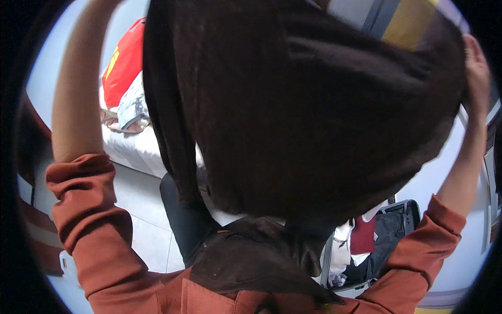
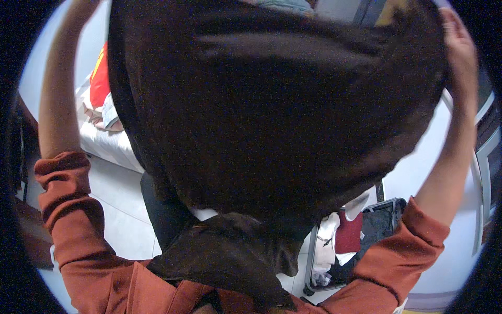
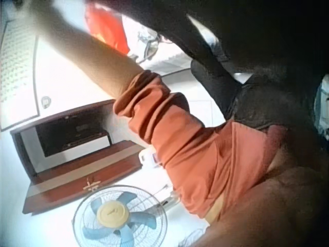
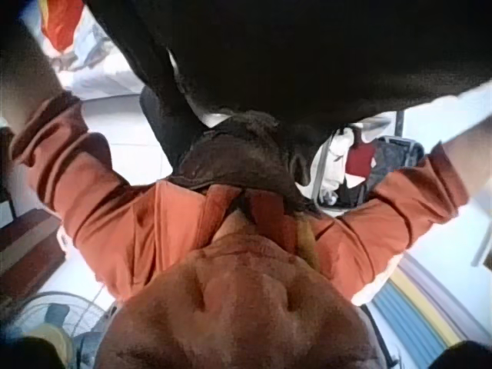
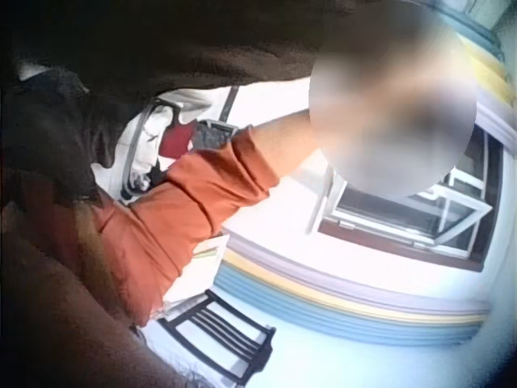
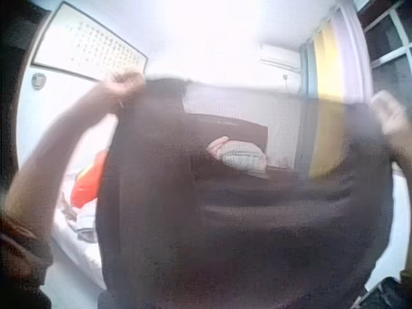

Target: The person folds a white shirt, a maroon sweater, and a brown long-sleeve shirt on a bed. The folded items are placed into a suitcase. The person also empties a red bag onto the bed.

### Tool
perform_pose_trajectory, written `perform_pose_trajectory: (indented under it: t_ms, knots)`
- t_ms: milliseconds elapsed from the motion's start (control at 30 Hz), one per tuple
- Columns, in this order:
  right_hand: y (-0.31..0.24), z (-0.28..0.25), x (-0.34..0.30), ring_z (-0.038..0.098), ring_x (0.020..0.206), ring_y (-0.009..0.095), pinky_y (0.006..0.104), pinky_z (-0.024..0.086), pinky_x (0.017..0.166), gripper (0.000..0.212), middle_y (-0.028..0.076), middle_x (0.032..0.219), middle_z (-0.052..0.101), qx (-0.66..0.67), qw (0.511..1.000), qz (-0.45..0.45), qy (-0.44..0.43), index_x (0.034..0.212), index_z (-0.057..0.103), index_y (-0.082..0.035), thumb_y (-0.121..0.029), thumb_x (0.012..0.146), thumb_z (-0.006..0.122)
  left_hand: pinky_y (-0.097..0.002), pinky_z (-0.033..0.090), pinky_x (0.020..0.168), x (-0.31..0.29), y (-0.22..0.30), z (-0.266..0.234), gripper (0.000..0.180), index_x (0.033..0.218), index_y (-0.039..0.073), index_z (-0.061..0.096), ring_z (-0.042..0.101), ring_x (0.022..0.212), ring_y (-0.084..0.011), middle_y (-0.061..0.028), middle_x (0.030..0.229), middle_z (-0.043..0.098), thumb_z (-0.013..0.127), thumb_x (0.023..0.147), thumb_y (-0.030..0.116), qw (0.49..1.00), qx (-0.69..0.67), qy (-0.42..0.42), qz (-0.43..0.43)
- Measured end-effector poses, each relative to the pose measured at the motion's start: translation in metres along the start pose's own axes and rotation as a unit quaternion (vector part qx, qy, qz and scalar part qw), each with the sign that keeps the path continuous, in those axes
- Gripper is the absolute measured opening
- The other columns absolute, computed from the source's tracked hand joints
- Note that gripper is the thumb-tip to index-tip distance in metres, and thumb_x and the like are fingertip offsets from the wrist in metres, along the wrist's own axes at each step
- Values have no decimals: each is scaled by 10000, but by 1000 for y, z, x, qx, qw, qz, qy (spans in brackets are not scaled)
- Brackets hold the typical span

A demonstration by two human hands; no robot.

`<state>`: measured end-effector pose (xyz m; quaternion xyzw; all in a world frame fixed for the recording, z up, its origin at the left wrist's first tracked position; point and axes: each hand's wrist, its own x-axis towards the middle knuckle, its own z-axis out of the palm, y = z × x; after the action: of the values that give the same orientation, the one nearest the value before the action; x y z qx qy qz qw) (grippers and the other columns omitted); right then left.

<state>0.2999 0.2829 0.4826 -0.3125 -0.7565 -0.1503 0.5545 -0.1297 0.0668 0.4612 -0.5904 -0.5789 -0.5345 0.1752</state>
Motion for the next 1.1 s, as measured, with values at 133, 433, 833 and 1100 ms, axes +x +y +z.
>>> perform_pose_trajectory:
  t_ms: [133,433,833,1100]
  knots:
    - [64,68,-20,598,871,298,349,447,748,246,167,907,616,-98,990,-50,-92,962,553,-59,-290,916,483,-349,509,756,30,-95,110,351,1142,34,499,549,917,-262,-152,1117,515,503,900,290,975,-74,-70,-199]
    - [71,58,55,609,948,288,379,482,831,320,91,1017,633,-158,971,-86,158,1064,564,-150,-392,942,393,-367,483,800,80,-42,122,453,1267,-9,376,574,998,-313,-198,1236,475,477,926,271,967,-236,65,-70]
    - [29,145,-362,523,700,304,373,419,628,136,115,735,524,139,957,-9,-255,819,521,-42,-87,751,629,-317,454,816,-212,-171,182,160,940,-17,551,576,931,-290,-149,991,583,552,783,-46,944,-51,-323,46]
    - [17,120,-374,510,739,310,373,413,666,161,127,764,522,156,952,40,-259,798,506,-24,-37,703,635,-369,446,843,-249,-175,177,175,910,-1,532,535,1015,-327,-141,998,569,580,743,-25,938,-35,-344,40]
